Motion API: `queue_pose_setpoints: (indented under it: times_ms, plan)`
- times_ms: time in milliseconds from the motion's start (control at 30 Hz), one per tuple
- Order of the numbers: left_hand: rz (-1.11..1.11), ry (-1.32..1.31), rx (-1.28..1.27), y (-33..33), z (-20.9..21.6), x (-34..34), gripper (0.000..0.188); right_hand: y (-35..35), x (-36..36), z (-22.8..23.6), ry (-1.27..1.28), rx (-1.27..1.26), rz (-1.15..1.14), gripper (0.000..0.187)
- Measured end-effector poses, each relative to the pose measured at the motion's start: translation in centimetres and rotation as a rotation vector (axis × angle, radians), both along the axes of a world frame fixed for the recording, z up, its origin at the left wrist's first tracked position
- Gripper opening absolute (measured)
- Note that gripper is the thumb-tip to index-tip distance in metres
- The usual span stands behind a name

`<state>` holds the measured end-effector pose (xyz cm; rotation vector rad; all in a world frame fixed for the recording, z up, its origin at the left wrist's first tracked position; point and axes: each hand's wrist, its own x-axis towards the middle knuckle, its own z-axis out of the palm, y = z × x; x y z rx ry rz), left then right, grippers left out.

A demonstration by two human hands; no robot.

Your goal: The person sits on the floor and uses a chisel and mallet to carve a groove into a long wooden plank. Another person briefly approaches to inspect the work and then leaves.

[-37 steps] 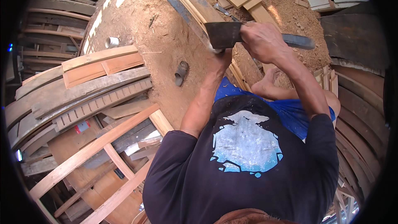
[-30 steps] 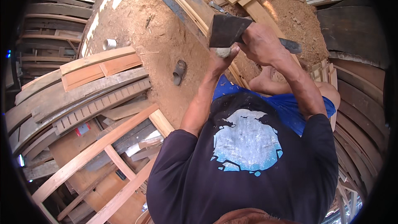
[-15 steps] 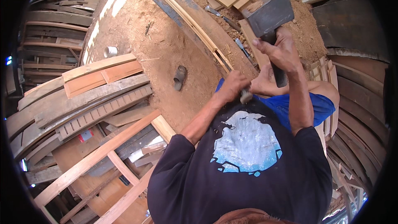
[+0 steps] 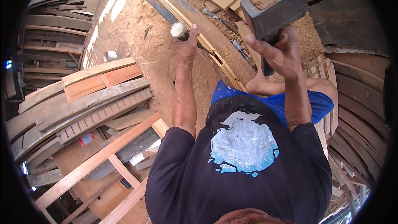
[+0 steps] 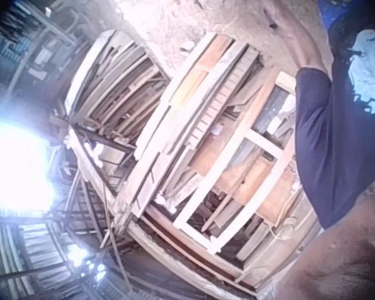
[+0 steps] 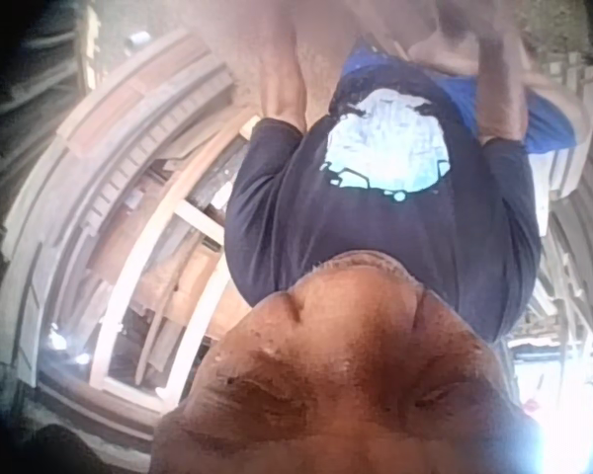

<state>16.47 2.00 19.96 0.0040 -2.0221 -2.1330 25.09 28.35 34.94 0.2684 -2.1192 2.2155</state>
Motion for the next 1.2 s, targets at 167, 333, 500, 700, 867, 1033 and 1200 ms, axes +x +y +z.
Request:
queue_pose_setpoints:
  times_ms: [167, 333, 500, 700, 867, 1033, 1200]
  plan:
    - [0.081, 0.008, -0.196, 0.4, -0.9, 0.6, 0.016, -0.3, 0.2, 1.0, 0.066, -0.032, -0.043, 0.023]
    - [0.035, 0.003, -0.236, 1.4, -0.7, 1.8, 0.019, -0.2, 0.3, 2.3, 0.135, 0.104, -0.019, 0.022]
    - [-0.161, 0.365, -0.401, 5.6, 1.4, 4.5, 0.015, -2.3, -1.6, -1.8, 0.382, 0.406, -0.043, 0.021]
    - [-0.289, 0.256, -0.497, 4.6, -3.0, 3.2, 0.023, -2.3, -4.1, -5.3, 0.104, 1.076, 0.071, 0.021]
    - [-0.204, 0.144, -0.289, 4.1, -3.0, 2.3, 0.022, -2.8, -3.3, -4.1, 0.345, 0.661, -0.079, 0.009]
    - [-0.237, 0.302, -0.631, 4.4, -2.4, 2.0, 0.021, -3.8, -5.5, -7.5, 0.201, 1.053, 0.063, 0.020]
    - [-0.106, 0.231, -0.469, 4.0, -4.2, 2.2, 0.017, -1.4, -4.9, -7.0, 0.011, 0.733, 0.123, 0.030]
